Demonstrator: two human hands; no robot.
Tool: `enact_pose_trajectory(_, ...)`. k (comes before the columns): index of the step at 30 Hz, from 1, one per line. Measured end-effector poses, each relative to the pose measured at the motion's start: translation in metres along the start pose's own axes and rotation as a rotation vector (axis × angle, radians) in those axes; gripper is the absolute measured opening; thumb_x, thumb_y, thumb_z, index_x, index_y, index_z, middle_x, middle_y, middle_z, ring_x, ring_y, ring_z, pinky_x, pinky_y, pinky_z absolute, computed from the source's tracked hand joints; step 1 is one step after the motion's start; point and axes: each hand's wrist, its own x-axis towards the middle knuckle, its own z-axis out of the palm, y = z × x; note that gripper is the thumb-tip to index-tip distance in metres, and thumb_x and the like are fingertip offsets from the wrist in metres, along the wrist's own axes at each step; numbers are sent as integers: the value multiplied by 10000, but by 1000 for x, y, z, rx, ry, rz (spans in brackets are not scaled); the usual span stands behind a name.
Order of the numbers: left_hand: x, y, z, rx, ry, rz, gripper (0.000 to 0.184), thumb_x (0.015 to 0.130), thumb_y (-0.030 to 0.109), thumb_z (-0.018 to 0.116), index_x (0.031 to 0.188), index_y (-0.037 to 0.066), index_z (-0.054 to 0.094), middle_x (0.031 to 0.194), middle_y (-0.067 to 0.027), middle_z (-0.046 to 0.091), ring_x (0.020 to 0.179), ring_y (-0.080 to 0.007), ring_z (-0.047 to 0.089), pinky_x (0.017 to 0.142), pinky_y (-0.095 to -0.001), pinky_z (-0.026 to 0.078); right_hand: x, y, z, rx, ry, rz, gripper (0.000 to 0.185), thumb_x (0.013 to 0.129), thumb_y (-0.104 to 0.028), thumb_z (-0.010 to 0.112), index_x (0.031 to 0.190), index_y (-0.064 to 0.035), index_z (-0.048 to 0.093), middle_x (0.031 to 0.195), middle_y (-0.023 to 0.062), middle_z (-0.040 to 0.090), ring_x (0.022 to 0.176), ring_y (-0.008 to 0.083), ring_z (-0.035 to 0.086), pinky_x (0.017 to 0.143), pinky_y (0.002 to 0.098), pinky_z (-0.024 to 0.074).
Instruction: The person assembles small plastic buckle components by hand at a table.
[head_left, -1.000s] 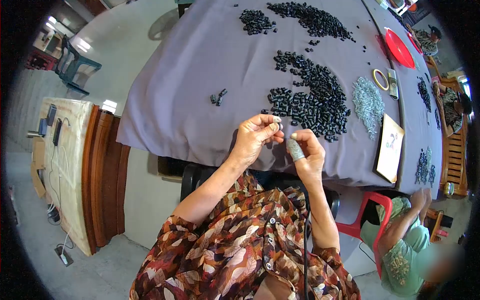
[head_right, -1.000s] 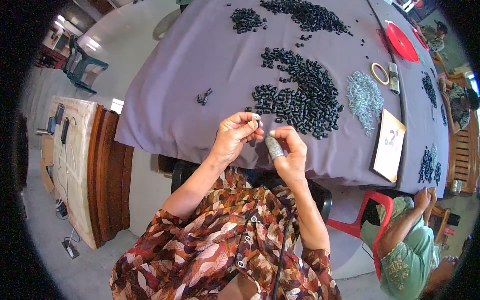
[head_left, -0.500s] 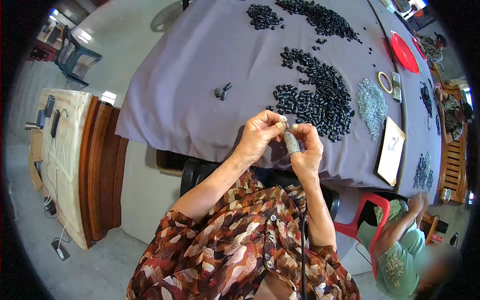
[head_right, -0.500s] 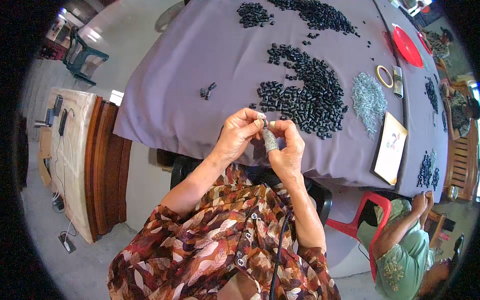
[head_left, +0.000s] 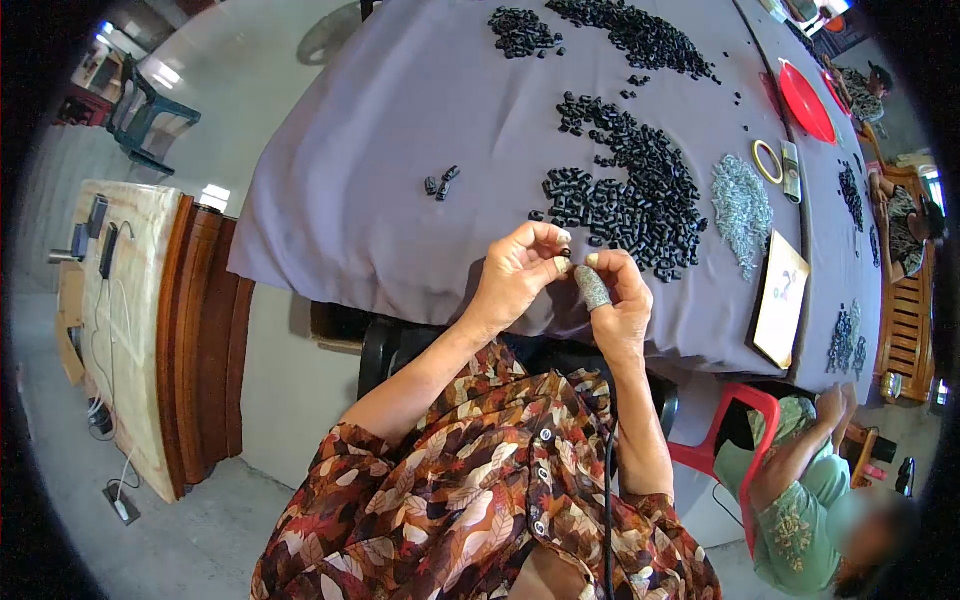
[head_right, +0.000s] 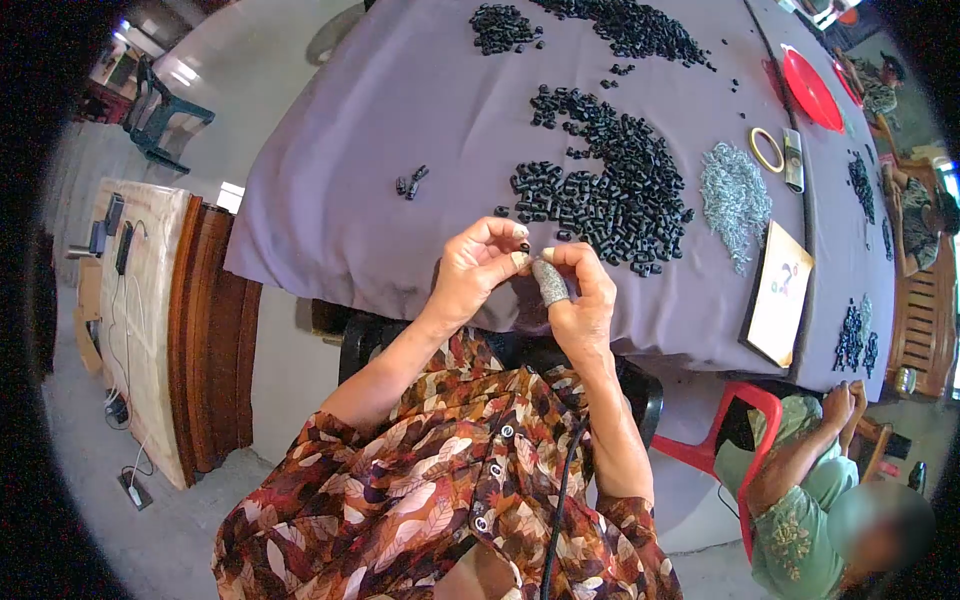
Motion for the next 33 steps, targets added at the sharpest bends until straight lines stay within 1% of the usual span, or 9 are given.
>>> enact_pose_trajectory(9,-4,-3,7,550,19,331,297,760,-130,527,1020,11,556,869,-49,591,803,-113,582,733,-248,491,7,-13,-5,-221,-126,-49,224,673,105,552,875,8,564,813,114,582,721,228,588,660,296,466)
enact_pose_trajectory(14,-6,1,7,722,-45,400,301,733,-124,548,1002,10,560,867,-82,613,788,-153,614,717,-259,493,10,-20,-16,-296,-228,21,194,672,82,550,850,8,579,793,130,585,729,278,588,663,332,461)
enact_pose_trajectory(19,-7,0,7,677,-99,371,272,736,-109,581,978,14,573,866,-75,630,779,-134,614,722,-257,496,23,-11,-23,-26,-324,275,98,741,-17,665,773,-3,573,640,-21,537,606,42,453,539,224,389)
enact_pose_trajectory(23,-5,-6,3,471,-84,248,257,761,-92,589,993,18,567,880,-53,623,800,-108,598,733,-252,493,33,-1,-25,26,-426,323,127,730,-36,690,774,-14,573,658,-37,544,601,40,457,532,221,386)
enact_pose_trajectory(25,-1,-11,1,275,-41,216,252,761,-86,588,988,22,567,851,-49,635,773,-109,609,706,-255,500,42,-3,-26,-33,-449,257,132,735,-46,695,790,-11,580,664,-38,549,612,39,465,542,218,393)
enact_pose_trajectory(27,-1,-12,2,265,-20,186,243,767,-94,571,985,15,568,859,-37,622,784,-97,595,717,-246,494,57,-10,-29,-5,-486,221,138,737,-45,698,829,-7,603,676,-25,569,648,34,490,568,214,413)
enact_pose_trajectory(28,-2,-13,3,260,-8,171,239,770,-98,563,983,11,569,862,-32,616,789,-91,587,723,-242,491,66,-13,-29,16,-421,203,135,751,-69,684,847,4,624,694,17,601,664,59,523,593,239,435)
enact_pose_trajectory(30,-1,-15,0,263,-18,174,223,783,-91,550,988,-6,569,903,-29,581,828,-84,554,750,-224,467,90,-23,-27,-323,-197,53,130,760,-89,658,851,2,638,737,83,632,657,152,585,617,286,458)
enact_pose_trajectory(33,0,-9,-3,299,-47,134,169,811,-59,556,973,-17,577,940,-9,548,835,-66,520,748,-208,449,123,5,-24,-615,-61,-154,149,728,-50,594,863,-35,654,860,146,625,776,329,608,691,376,475)
